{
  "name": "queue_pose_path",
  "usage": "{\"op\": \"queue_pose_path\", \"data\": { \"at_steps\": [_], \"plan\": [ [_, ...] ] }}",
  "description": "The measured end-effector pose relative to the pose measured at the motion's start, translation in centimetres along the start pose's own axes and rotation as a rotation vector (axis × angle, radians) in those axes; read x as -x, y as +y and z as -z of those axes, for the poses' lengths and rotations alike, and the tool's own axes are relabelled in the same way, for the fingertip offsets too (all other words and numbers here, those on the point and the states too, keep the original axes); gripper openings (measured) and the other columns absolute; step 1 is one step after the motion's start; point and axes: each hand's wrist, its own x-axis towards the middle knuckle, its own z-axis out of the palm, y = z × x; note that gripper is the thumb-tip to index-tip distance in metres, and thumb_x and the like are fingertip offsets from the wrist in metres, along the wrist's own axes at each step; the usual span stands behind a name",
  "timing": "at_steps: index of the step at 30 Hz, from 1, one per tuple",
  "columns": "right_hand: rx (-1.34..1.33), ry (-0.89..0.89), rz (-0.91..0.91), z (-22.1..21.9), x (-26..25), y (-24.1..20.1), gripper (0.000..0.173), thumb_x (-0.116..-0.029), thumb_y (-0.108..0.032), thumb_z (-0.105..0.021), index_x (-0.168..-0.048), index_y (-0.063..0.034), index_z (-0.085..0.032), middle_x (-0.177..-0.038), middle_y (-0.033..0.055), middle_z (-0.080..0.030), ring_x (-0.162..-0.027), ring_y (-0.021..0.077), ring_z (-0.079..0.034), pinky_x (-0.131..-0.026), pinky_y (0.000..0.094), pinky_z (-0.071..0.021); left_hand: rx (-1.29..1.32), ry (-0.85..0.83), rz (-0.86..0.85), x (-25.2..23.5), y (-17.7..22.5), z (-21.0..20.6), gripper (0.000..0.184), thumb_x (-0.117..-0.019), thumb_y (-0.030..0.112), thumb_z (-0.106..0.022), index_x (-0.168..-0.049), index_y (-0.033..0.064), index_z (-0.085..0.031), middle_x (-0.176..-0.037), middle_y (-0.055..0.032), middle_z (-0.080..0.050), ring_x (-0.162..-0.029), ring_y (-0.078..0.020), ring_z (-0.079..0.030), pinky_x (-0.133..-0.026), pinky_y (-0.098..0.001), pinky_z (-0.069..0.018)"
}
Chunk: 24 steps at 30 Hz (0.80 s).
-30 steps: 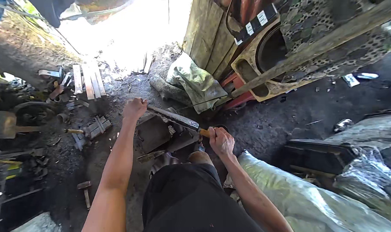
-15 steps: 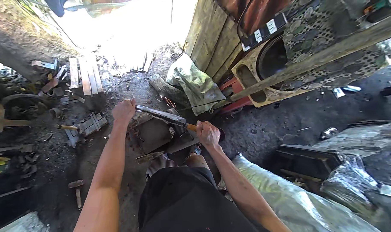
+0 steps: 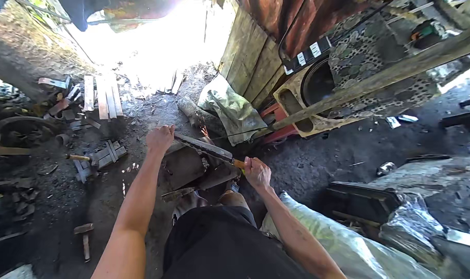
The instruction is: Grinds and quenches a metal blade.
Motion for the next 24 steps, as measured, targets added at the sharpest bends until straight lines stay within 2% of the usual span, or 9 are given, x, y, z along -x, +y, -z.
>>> {"op": "queue_pose_path", "data": {
  "at_steps": [7, 13, 15, 17, 19, 22, 24],
  "plan": [
    [-0.041, -0.142, 0.042, -0.8, -5.1, -4.9, 0.052, -0.108, -0.042, -0.038, -0.088, -0.0087, -0.073, -0.091, 0.0113, -0.073, -0.087, 0.0314, -0.073, -0.072, 0.0546, -0.057, 0.008, 0.014, 0.157, -1.3, -5.7, 1.5, 0.074, -0.1056, 0.064, -0.026, -0.098, 0.0049, -0.07, -0.101, -0.0256, -0.071, -0.099, -0.0471, -0.07, -0.073, -0.0682, -0.0536],
    [0.011, -0.134, 0.019, 0.2, -4.1, -1.3, 0.056, -0.1069, -0.044, -0.035, -0.089, -0.0099, -0.075, -0.091, 0.0105, -0.074, -0.087, 0.0317, -0.073, -0.071, 0.0556, -0.0568, 0.016, -0.035, 0.103, -0.1, -2.7, 0.7, 0.07, -0.1069, 0.06, -0.027, -0.098, 0.0055, -0.07, -0.103, -0.0246, -0.072, -0.101, -0.0456, -0.07, -0.075, -0.0663, -0.0536],
    [0.013, -0.191, -0.008, 0.8, -4.8, -0.2, 0.055, -0.107, -0.043, -0.035, -0.089, -0.0096, -0.074, -0.094, 0.011, -0.074, -0.091, 0.0327, -0.073, -0.074, 0.0573, -0.0559, -0.016, -0.039, 0.073, 0.5, -2.0, 0.4, 0.069, -0.1068, 0.059, -0.027, -0.095, 0.0066, -0.07, -0.1, -0.0224, -0.072, -0.099, -0.044, -0.071, -0.074, -0.0644, -0.0539],
    [-0.021, -0.236, 0.001, 0.8, -6.2, 0.1, 0.052, -0.1067, -0.04, -0.037, -0.089, -0.008, -0.074, -0.094, 0.0125, -0.074, -0.092, 0.0345, -0.072, -0.075, 0.0596, -0.0547, -0.034, -0.033, 0.065, 1.2, -2.4, 0.5, 0.07, -0.1065, 0.06, -0.026, -0.089, 0.0073, -0.07, -0.096, -0.0209, -0.072, -0.096, -0.0423, -0.071, -0.072, -0.0632, -0.0541],
    [-0.063, -0.257, 0.042, 0.2, -7.7, -0.6, 0.048, -0.1062, -0.037, -0.041, -0.084, -0.0075, -0.072, -0.091, 0.0124, -0.073, -0.09, 0.0345, -0.072, -0.073, 0.06, -0.0542, -0.035, -0.025, 0.083, 2.2, -3.8, 1.0, 0.071, -0.1063, 0.059, -0.027, -0.088, 0.0062, -0.07, -0.095, -0.0225, -0.072, -0.095, -0.0446, -0.071, -0.07, -0.0653, -0.0536],
    [-0.104, -0.289, 0.137, -0.8, -9.6, -2.4, 0.046, -0.1061, -0.036, -0.045, -0.079, -0.0099, -0.071, -0.086, 0.0096, -0.072, -0.085, 0.0321, -0.071, -0.069, 0.0585, -0.0543, -0.061, -0.056, 0.155, 3.8, -6.0, 2.3, 0.074, -0.1067, 0.06, -0.026, -0.092, 0.0034, -0.071, -0.1, -0.0252, -0.072, -0.099, -0.0465, -0.07, -0.075, -0.0683, -0.0529],
    [-0.106, -0.336, 0.163, -0.4, -10.3, -2.7, 0.048, -0.1069, -0.039, -0.043, -0.08, -0.0116, -0.072, -0.088, 0.0088, -0.073, -0.086, 0.0319, -0.071, -0.07, 0.0591, -0.0545, -0.074, -0.082, 0.193, 4.4, -6.1, 2.7, 0.072, -0.1068, 0.059, -0.028, -0.092, 0.0022, -0.071, -0.1, -0.0265, -0.072, -0.1, -0.0476, -0.07, -0.076, -0.0689, -0.0525]
  ]
}}
